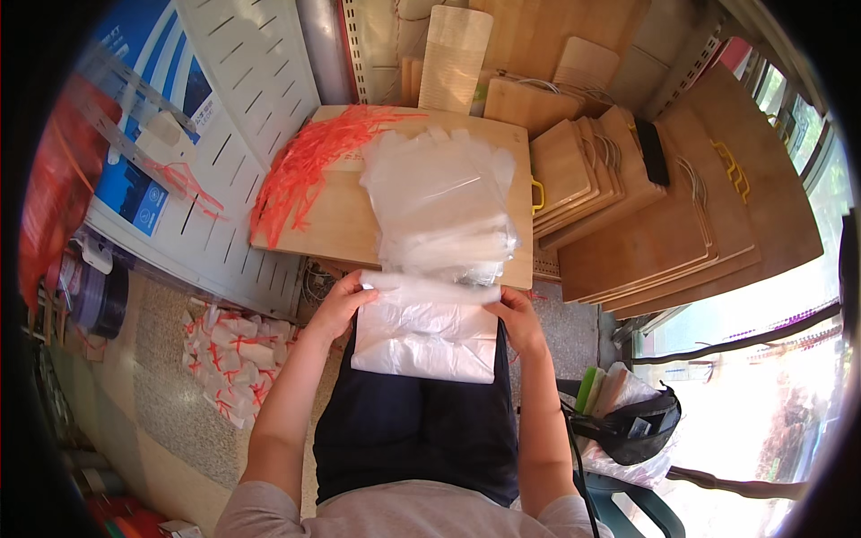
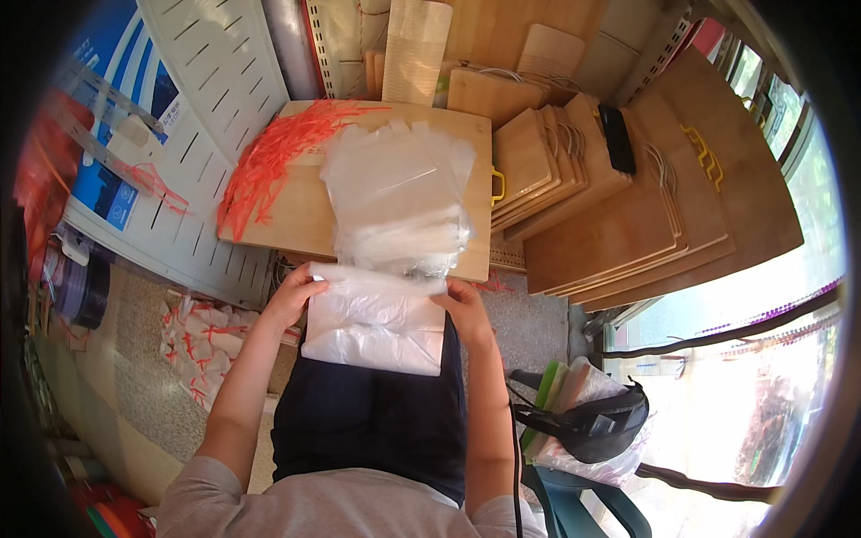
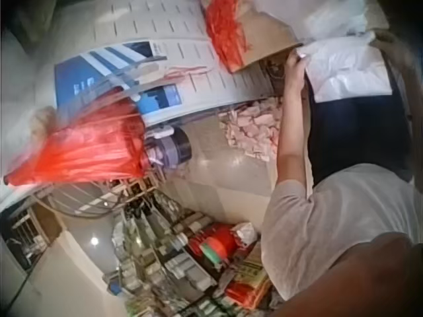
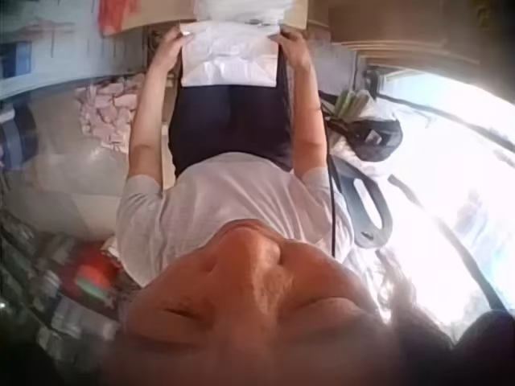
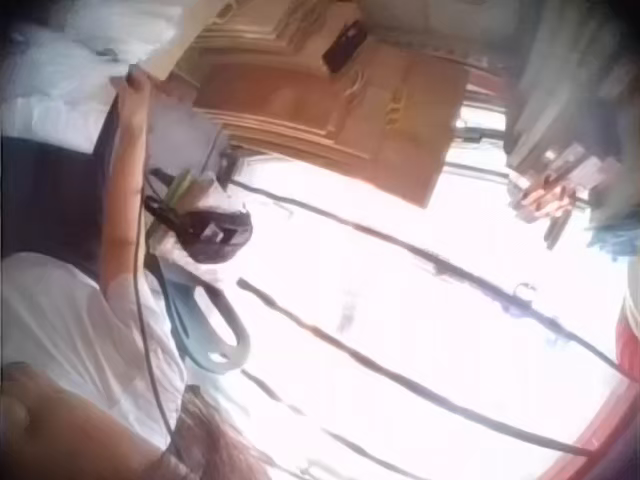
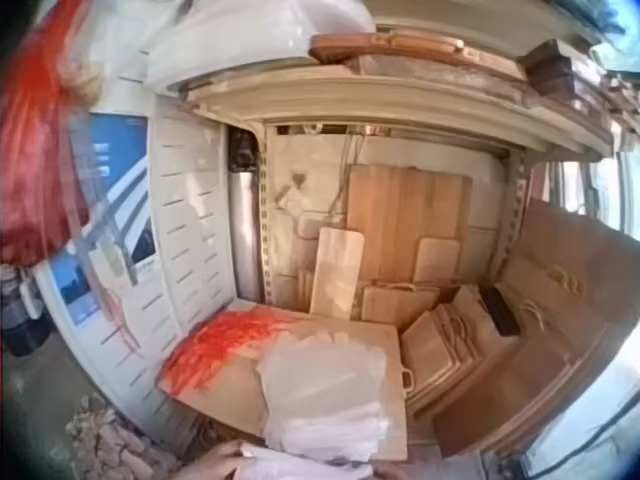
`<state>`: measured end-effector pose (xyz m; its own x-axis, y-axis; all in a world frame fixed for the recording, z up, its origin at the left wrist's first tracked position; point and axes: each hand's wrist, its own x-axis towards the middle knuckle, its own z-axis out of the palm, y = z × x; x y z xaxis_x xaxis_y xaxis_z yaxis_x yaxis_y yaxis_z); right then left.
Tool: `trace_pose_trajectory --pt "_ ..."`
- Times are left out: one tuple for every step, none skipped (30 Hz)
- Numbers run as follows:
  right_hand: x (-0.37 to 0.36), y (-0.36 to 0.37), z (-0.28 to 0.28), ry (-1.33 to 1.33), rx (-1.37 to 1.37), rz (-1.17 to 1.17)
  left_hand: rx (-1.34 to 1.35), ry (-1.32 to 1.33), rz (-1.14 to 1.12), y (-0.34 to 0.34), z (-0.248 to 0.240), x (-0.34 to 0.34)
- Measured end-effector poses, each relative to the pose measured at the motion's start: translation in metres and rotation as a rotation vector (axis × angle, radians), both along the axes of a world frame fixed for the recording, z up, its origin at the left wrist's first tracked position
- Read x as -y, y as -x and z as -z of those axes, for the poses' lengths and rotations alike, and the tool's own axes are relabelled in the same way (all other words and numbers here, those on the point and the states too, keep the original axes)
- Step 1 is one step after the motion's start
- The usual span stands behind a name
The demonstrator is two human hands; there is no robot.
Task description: The person takes plastic bags from a stack, folds them into bundles, and ties each bundle with a plastic ribbon by hand.
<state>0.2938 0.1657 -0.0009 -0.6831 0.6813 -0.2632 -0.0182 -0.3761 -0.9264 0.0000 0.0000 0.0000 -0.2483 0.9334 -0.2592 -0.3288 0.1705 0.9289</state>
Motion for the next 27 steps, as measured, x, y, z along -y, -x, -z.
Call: trace_pose_trajectory --pt "0.002 -0.002 0.004 -0.018 -0.027 0.03 0.034 0.015 0.003 0.002 0.004 0.002" --pt "0.004 -0.003 0.007 -0.036 -0.054 0.06 0.068 0.03 0.006 0.004 0.008 0.005" --pt "0.006 -0.004 0.011 -0.032 -0.057 0.067 0.065 0.033 0.013 0.007 0.002 0.007" --pt "0.007 -0.006 0.014 -0.06 -0.113 0.053 0.035 0.006 0.039 0.008 -0.007 0.009" --pt "0.007 -0.007 0.017 -0.088 -0.168 0.04 0.005 -0.022 0.067 0.011 -0.012 0.01" --pt "0.008 -0.007 0.011 -0.086 -0.17 0.038 0.003 -0.02 0.064 0.014 -0.013 0.013" --pt "0.009 -0.007 0.004 -0.09 -0.135 0.026 -0.121 -0.032 0.1 0.017 -0.013 0.016" --pt "0.009 -0.008 -0.003 -0.094 -0.099 0.015 -0.244 -0.045 0.136 0.02 -0.014 0.017" --pt "0.009 -0.007 -0.014 -0.095 -0.098 0.013 -0.243 -0.046 0.134 0.017 -0.019 0.016" --pt "0.011 -0.004 -0.025 -0.04 -0.08 0.045 -0.358 -0.042 0.166 0.013 -0.029 0.014" --pt "0.01 -0.001 -0.032 0.016 -0.062 0.077 -0.472 -0.038 0.197 0.011 -0.034 0.012" --pt "0.009 0.004 -0.034 0.014 -0.063 0.079 -0.474 -0.041 0.199 0.011 -0.035 0.01" --pt "0.009 0.01 -0.036 -0.152 0.195 0.041 -0.499 -0.038 0.217 0.012 -0.036 0.009" --pt "0.009 0.013 -0.037 -0.317 0.453 0.002 -0.525 -0.035 0.234 0.012 -0.037 0.008" --pt "0.013 0.015 -0.041 -0.317 0.451 -0.002 -0.526 -0.033 0.23 0.013 -0.038 0.009" --pt "0.018 0.015 -0.049 -0.438 0.438 -0.036 -0.514 -0.032 0.237 0.014 -0.039 0.01" --pt "0.021 0.016 -0.053 -0.558 0.424 -0.071 -0.502 -0.031 0.243 0.015 -0.04 0.012" --pt "0.02 0.015 -0.052 -0.558 0.424 -0.072 -0.501 -0.031 0.242 0.015 -0.043 0.011" --pt "0.018 0.013 -0.05 -0.679 0.442 -0.141 -0.509 -0.02 0.259 0.015 -0.046 0.01" --pt "0.016 0.012 -0.049 -0.8 0.459 -0.212 -0.516 -0.008 0.276 0.015 -0.05 0.01" --pt "0.016 0.014 -0.046 -0.8 0.458 -0.215 -0.515 -0.006 0.273 0.009 -0.059 0.011" --pt "0.015 0.015 -0.045 -0.802 0.512 -0.271 -0.885 -0.12 0.285 -0.002 -0.072 0.008" --pt "0.015 0.015 -0.044 -0.803 0.566 -0.327 -1.254 -0.24 0.288 -0.012 -0.078 0.003" --pt "0.016 0.016 -0.044 -0.804 0.566 -0.329 -1.268 -0.251 0.318 -0.019 -0.078 0.0" --pt "0.017 0.016 -0.044 -0.848 0.58 -0.338 -1.267 -0.25 0.316 -0.028 -0.081 -0.003" --pt "0.018 0.016 -0.045 -0.893 0.595 -0.346 -1.309 -0.258 0.359 -0.039 -0.085 -0.007" --pt "0.02 0.017 -0.045 -0.894 0.594 -0.349 -1.352 -0.265 0.402 -0.046 -0.088 -0.009"
